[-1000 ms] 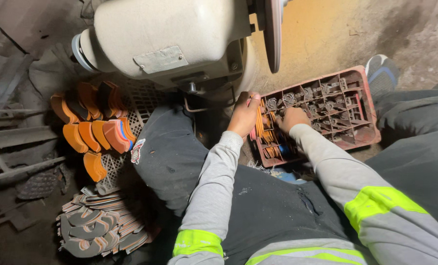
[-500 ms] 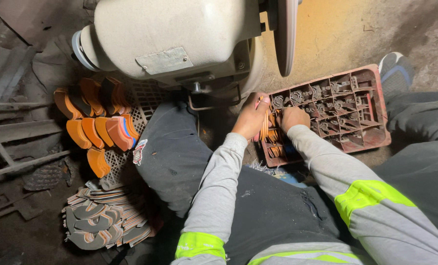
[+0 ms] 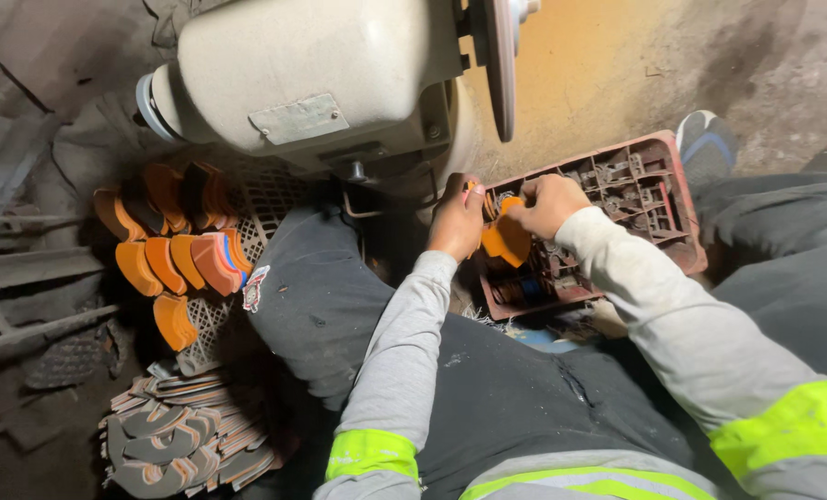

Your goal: The person sits on the floor and repeatedly picks up small curved sandpaper pieces from a red crate. They press each piece against a rotating grinding wheel to smooth its edges, then return it to the crate. The process continues with multiple pieces throughout the clip.

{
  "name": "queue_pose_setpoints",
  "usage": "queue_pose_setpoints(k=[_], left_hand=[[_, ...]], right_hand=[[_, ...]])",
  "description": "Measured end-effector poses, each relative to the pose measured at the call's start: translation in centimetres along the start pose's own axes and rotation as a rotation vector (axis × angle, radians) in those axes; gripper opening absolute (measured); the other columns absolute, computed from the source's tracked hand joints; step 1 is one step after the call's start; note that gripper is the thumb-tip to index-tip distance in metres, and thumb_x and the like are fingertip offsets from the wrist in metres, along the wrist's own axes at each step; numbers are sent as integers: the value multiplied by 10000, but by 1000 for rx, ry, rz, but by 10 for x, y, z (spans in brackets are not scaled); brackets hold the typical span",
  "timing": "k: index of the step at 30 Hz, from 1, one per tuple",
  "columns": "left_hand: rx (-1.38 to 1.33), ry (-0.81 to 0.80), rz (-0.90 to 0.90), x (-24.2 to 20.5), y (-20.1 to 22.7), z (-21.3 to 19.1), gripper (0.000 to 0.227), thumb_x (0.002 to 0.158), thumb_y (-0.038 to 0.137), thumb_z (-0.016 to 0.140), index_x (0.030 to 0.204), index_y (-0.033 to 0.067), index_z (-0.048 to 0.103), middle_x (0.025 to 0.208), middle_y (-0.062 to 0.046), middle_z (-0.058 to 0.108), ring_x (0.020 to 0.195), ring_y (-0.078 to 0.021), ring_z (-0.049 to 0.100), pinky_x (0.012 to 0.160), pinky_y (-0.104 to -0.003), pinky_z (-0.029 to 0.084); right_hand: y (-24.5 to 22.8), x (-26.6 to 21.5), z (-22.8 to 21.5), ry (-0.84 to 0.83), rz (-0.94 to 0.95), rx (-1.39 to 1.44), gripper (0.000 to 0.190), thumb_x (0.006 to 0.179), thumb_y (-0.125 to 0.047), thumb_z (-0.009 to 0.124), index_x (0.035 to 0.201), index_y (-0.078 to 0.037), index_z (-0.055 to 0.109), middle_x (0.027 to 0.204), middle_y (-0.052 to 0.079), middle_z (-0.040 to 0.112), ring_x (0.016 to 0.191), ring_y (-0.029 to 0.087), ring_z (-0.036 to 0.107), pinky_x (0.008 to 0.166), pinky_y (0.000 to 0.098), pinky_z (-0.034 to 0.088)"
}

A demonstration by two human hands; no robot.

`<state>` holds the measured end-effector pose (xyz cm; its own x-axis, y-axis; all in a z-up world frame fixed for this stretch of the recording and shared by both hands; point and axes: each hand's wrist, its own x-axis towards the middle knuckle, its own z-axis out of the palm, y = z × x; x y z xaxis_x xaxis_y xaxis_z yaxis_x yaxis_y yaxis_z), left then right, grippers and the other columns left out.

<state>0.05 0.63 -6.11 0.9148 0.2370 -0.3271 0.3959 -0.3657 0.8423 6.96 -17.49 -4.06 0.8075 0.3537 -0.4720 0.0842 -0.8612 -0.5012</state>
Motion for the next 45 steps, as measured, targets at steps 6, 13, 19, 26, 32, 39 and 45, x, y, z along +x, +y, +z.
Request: queue_pose_setpoints(k=[6, 13, 19, 26, 32, 39, 45], left_hand=[[-51, 33, 97, -25, 31, 20, 229, 1056, 281, 550, 1218, 125, 597, 1107, -227, 584, 957, -370, 672, 855, -454, 522], [-769, -102, -167, -26, 25, 15, 313, 1072, 258, 551, 1285, 31, 583, 1087, -117, 621, 1009, -195, 603, 896, -326, 499], [-1108, -4, -254, -36, 23, -5, 309, 1053, 196, 543, 1257, -35, 561, 1122, -143, 656, 1018, -220, 657, 916, -352, 539], [-1151, -24, -297, -54, 49, -22, 288, 1050, 196, 565, 1208, -43, 539, 1024, -192, 657, 885, -287, 683, 797, -426, 566], [-1328, -172, -307, -58, 71, -39, 370, 1075, 294, 503, 1232, -38, 549, 1055, -189, 663, 985, -282, 674, 888, -418, 560], [-1315, -186, -187, -54, 67, -38, 366, 1094, 270, 510, 1278, -42, 560, 1151, -194, 672, 1096, -300, 654, 995, -443, 549], [-1291, -195, -171, -51, 57, -34, 322, 1057, 217, 577, 1233, -49, 624, 1145, -182, 684, 1113, -285, 663, 945, -433, 572]], right_hand=[[-34, -35, -17, 78, 33, 260, 400, 826, -383, 730, 732, 4, 693, 648, 179, 680, 628, 314, 697, 674, 411, 560], [-40, -69, -38, 108, -236, 458, 306, 905, -324, 708, 936, -22, 738, 828, 131, 702, 748, 204, 676, 706, 357, 540], [-49, -88, -20, -2, -314, 708, 362, 1009, -324, 635, 1101, 17, 558, 905, 115, 610, 795, 150, 600, 732, 323, 545], [-59, -102, -23, -127, -250, 642, 475, 883, -400, 719, 1148, -60, 520, 866, 2, 683, 795, 88, 662, 727, 289, 544], [-50, -91, -30, -61, -348, 612, 490, 849, -332, 852, 867, -43, 456, 794, 33, 539, 765, 138, 500, 700, 322, 495], [-56, -93, -37, -137, -319, 705, 592, 725, -282, 930, 951, -85, 420, 893, 28, 512, 845, 106, 524, 767, 288, 516], [-66, -94, -45, -154, -308, 740, 613, 690, -304, 905, 1065, -110, 461, 962, 0, 583, 914, 88, 583, 827, 279, 529]])
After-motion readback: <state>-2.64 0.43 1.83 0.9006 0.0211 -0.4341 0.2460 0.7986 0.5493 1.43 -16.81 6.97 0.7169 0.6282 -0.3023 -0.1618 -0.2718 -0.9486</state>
